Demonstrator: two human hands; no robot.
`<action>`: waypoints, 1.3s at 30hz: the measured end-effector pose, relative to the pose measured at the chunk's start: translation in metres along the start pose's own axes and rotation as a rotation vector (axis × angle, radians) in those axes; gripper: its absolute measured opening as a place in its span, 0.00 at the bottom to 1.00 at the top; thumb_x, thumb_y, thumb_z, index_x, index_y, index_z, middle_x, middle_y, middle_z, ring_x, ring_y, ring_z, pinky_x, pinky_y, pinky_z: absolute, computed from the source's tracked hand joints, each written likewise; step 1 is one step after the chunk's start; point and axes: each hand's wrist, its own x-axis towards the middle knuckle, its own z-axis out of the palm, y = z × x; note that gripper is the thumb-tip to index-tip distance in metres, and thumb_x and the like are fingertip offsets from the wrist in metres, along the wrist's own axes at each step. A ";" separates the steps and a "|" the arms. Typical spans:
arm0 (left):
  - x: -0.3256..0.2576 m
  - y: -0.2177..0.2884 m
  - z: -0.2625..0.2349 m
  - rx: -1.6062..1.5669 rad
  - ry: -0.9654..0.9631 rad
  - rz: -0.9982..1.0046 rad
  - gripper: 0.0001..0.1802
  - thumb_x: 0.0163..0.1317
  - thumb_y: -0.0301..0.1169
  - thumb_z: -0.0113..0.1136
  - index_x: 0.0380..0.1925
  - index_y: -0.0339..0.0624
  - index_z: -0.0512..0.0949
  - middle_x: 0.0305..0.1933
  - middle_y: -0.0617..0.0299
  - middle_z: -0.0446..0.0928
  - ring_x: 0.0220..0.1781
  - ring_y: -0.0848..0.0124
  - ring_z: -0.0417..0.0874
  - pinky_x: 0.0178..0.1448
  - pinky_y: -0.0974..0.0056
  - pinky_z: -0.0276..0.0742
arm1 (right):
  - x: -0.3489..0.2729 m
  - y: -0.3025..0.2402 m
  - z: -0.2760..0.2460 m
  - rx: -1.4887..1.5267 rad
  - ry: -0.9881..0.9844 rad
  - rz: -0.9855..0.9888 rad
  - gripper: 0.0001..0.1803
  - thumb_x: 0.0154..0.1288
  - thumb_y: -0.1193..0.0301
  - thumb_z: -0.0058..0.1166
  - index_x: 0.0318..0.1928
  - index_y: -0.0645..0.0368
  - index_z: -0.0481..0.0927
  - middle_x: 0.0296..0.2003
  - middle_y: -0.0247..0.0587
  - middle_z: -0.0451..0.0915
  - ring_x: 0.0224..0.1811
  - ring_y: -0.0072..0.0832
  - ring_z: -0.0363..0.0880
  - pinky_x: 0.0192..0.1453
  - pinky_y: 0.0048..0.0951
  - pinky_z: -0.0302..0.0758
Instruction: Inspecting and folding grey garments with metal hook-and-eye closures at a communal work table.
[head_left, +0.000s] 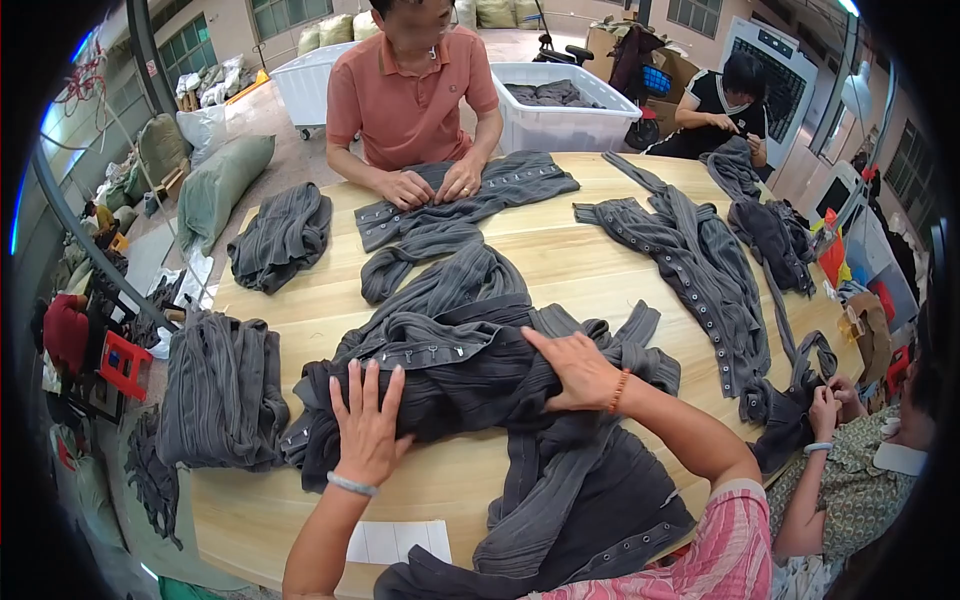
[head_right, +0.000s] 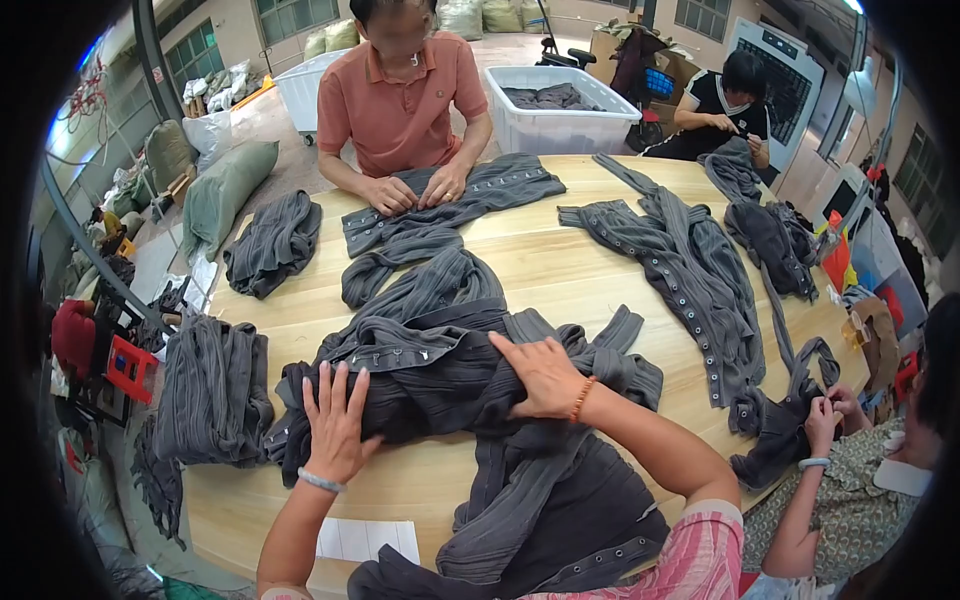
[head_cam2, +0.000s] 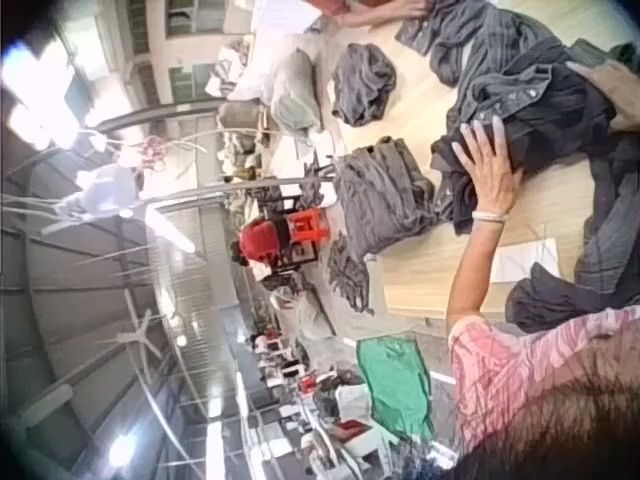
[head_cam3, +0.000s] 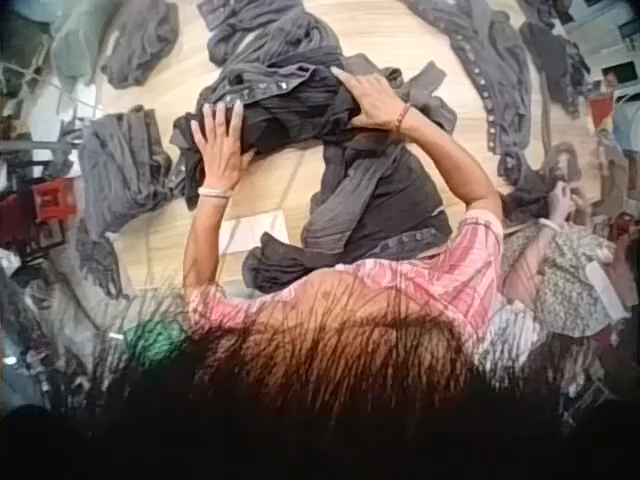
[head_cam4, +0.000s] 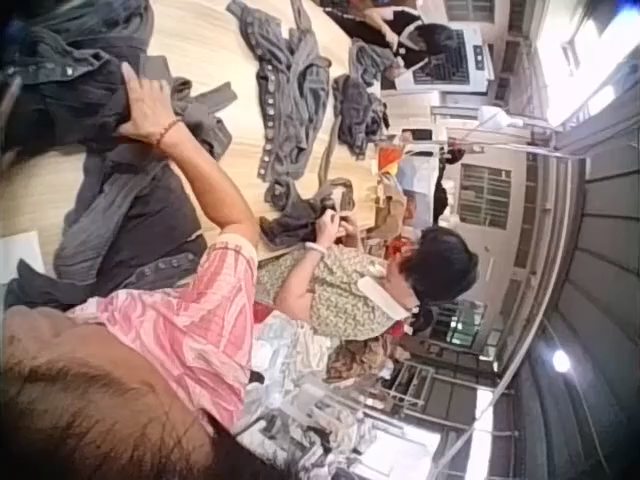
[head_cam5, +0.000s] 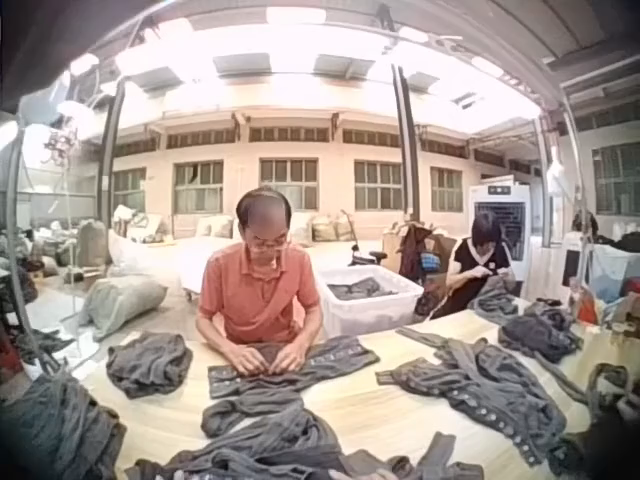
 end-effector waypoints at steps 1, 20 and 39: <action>0.009 -0.012 0.010 0.033 0.026 0.031 0.56 0.35 0.25 0.73 0.71 0.49 0.61 0.61 0.52 0.69 0.74 0.51 0.61 0.78 0.37 0.41 | 0.001 0.001 0.005 0.014 -0.002 0.004 0.53 0.42 0.64 0.68 0.72 0.53 0.58 0.59 0.49 0.76 0.61 0.43 0.74 0.57 0.41 0.68; -0.086 0.064 -0.055 -0.395 -0.384 0.053 0.36 0.52 0.39 0.72 0.61 0.42 0.72 0.54 0.50 0.73 0.57 0.54 0.71 0.62 0.51 0.59 | -0.066 0.054 0.008 0.031 0.211 -0.189 0.29 0.51 0.57 0.69 0.56 0.48 0.80 0.53 0.33 0.76 0.54 0.34 0.71 0.57 0.37 0.65; -0.177 0.078 -0.046 -0.630 -0.659 0.002 0.22 0.54 0.42 0.71 0.44 0.41 0.79 0.37 0.56 0.78 0.44 0.56 0.74 0.54 0.56 0.63 | -0.097 0.009 -0.164 0.834 0.178 -0.149 0.07 0.71 0.74 0.55 0.45 0.64 0.81 0.27 0.25 0.79 0.23 0.07 0.73 0.25 0.12 0.71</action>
